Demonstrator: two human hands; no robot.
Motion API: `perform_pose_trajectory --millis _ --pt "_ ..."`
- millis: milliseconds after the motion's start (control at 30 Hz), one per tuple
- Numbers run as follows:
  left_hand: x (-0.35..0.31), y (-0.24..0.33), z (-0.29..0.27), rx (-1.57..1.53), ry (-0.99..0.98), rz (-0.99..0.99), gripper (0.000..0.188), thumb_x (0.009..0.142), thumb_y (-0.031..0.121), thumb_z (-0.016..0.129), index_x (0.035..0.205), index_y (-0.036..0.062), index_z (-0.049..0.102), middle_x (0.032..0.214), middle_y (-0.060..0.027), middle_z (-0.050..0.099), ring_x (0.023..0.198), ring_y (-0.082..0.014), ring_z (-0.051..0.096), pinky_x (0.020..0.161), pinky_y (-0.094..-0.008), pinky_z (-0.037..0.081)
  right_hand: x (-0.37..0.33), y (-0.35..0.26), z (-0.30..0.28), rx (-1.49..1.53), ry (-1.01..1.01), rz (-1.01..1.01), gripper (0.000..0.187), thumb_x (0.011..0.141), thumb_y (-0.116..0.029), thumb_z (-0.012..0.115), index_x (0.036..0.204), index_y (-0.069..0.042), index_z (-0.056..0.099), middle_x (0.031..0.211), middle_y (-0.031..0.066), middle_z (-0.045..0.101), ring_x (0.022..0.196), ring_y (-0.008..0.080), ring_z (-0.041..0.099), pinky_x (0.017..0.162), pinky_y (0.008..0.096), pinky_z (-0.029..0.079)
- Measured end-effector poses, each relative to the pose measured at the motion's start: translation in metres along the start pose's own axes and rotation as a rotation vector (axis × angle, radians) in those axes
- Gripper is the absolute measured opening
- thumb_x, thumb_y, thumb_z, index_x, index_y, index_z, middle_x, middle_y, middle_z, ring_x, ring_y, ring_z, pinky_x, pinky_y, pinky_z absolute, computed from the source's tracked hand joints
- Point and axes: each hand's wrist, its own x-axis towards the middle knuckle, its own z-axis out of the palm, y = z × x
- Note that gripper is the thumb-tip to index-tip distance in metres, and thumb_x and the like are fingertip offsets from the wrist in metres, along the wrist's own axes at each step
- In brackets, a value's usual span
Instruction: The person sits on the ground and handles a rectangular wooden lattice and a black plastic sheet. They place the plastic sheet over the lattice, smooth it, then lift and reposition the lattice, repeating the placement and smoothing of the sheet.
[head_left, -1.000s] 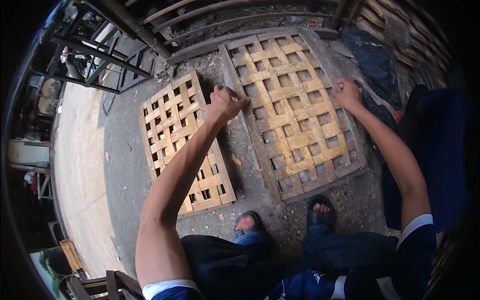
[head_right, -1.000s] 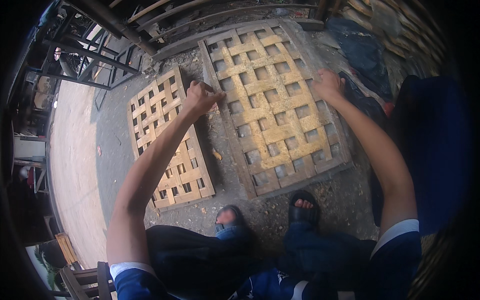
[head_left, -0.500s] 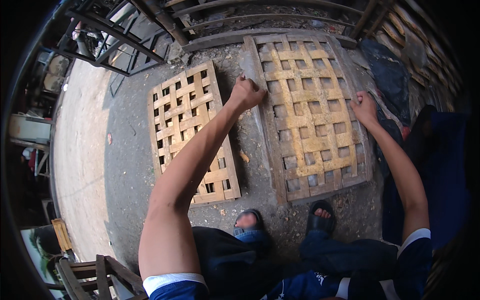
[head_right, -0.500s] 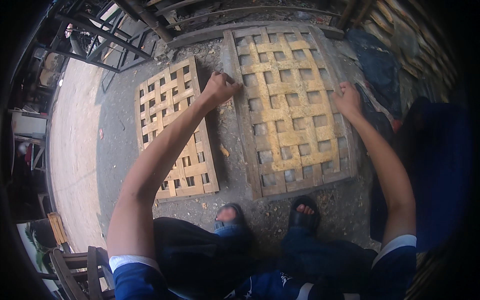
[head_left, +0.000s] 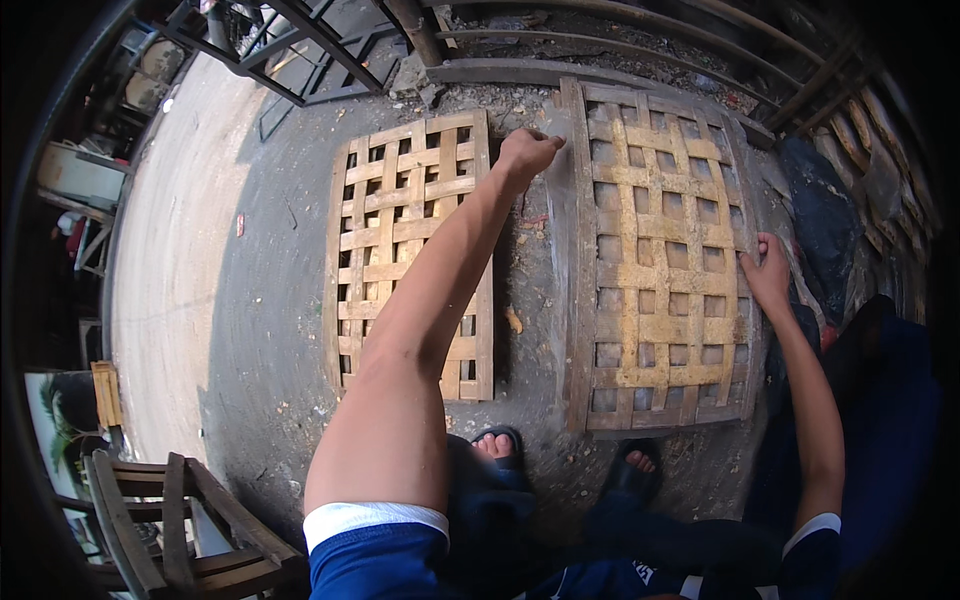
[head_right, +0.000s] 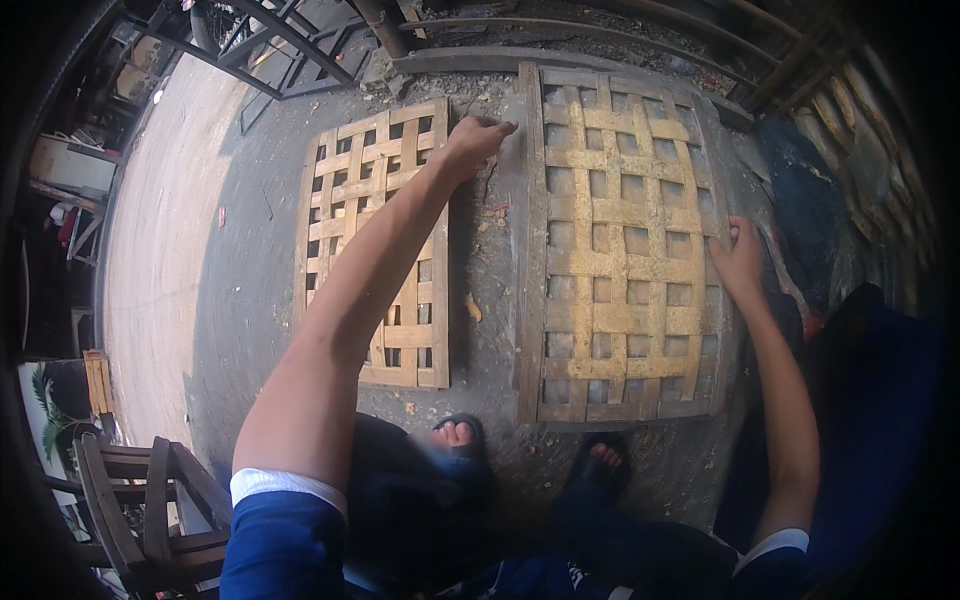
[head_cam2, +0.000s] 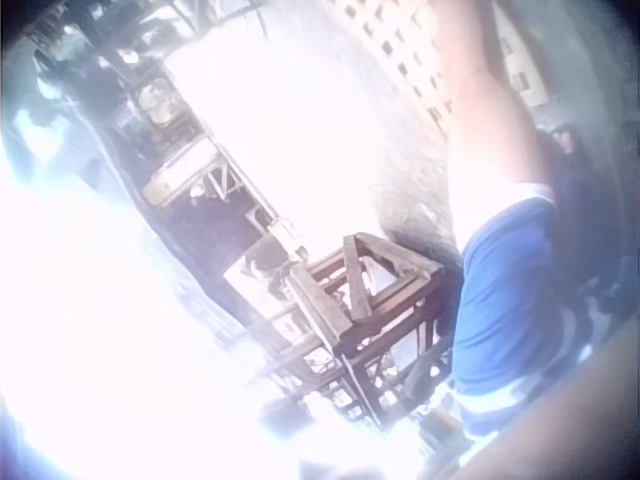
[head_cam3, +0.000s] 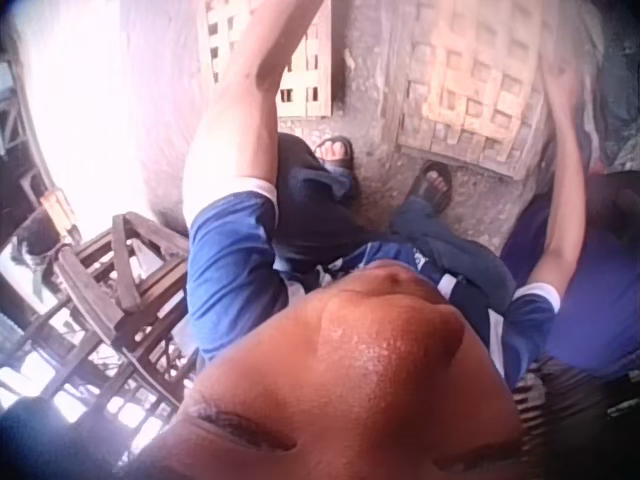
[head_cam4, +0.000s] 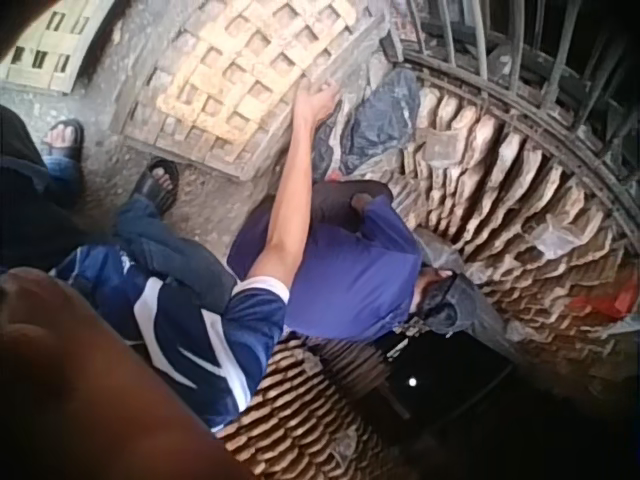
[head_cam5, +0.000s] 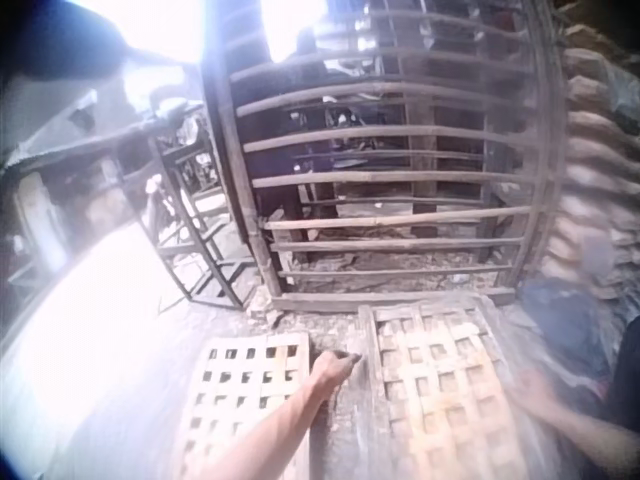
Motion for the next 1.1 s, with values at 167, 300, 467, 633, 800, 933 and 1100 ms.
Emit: perform_pose_trajectory --millis 167,300,467,633,800,933,1100 --pt "0.015 -0.02 0.006 -0.118 0.154 0.049 0.028 0.089 0.029 0.077 0.094 0.0018 0.073 0.081 -0.0048 0.068 0.072 -0.0142 0.059 0.065 -0.034 0.05 -0.003 -0.014 0.002 0.127 -0.07 0.099 0.046 0.077 -0.013 0.078 0.119 -0.002 0.062 0.1 0.0078 0.059 0.086 0.0203 0.057 0.078 0.0337 0.049" --pt "0.026 -0.023 0.016 -0.233 0.101 -0.017 0.018 0.092 0.024 0.075 0.093 0.0065 0.071 0.08 -0.0017 0.067 0.07 -0.0103 0.06 0.061 -0.0306 0.05 -0.003 0.001 0.007 0.165 0.009 0.028 0.049 0.076 -0.011 0.077 0.122 -0.003 0.063 0.097 0.0044 0.058 0.083 0.0154 0.053 0.075 0.0296 0.048" --pt "0.022 -0.013 0.02 -0.376 0.1 -0.018 0.019 0.097 0.024 0.07 0.101 0.006 0.068 0.085 -0.0015 0.068 0.069 -0.0104 0.061 0.06 -0.0295 0.05 -0.005 0.01 0.0 0.319 0.049 0.067 0.051 0.077 -0.006 0.076 0.127 -0.002 0.062 0.102 0.0028 0.059 0.085 0.0123 0.052 0.077 0.0269 0.047" --pt "0.049 -0.032 0.009 -0.61 0.116 0.081 0.015 0.1 0.02 0.068 0.104 0.0059 0.064 0.088 -0.0025 0.068 0.07 -0.0101 0.062 0.06 -0.0276 0.05 0.0 0.012 0.01 0.44 0.046 0.038 0.052 0.08 -0.002 0.075 0.13 0.0 0.061 0.103 0.0015 0.057 0.087 0.0099 0.051 0.079 0.0242 0.046" --pt "0.046 -0.031 0.016 -0.632 0.081 0.033 0.034 0.1 0.022 0.068 0.129 0.007 0.058 0.103 -0.0065 0.068 0.082 -0.0145 0.065 0.066 -0.0308 0.053 -0.006 0.022 0.023 0.488 0.013 0.109 0.052 0.08 -0.003 0.075 0.129 -0.001 0.06 0.103 0.001 0.057 0.087 0.0102 0.051 0.08 0.0247 0.046" --pt "0.026 -0.015 0.017 -0.539 0.074 -0.012 0.051 0.099 0.024 0.067 0.142 0.0036 0.049 0.103 -0.0112 0.067 0.079 -0.0183 0.066 0.066 -0.0349 0.055 -0.01 0.028 0.023 0.43 0.022 0.106 0.049 0.08 -0.004 0.075 0.127 -0.001 0.06 0.102 0.0021 0.057 0.086 0.012 0.051 0.08 0.0263 0.046" --pt "0.024 -0.033 0.007 -0.265 0.1 -0.022 0.07 0.093 0.036 0.073 0.147 0.0017 0.044 0.118 -0.0172 0.065 0.098 -0.0242 0.067 0.075 -0.0369 0.056 -0.004 0.009 0.02 0.403 -0.042 0.133 0.049 0.082 -0.008 0.074 0.128 -0.001 0.059 0.109 0.0067 0.062 0.091 0.0147 0.056 0.084 0.0291 0.049"
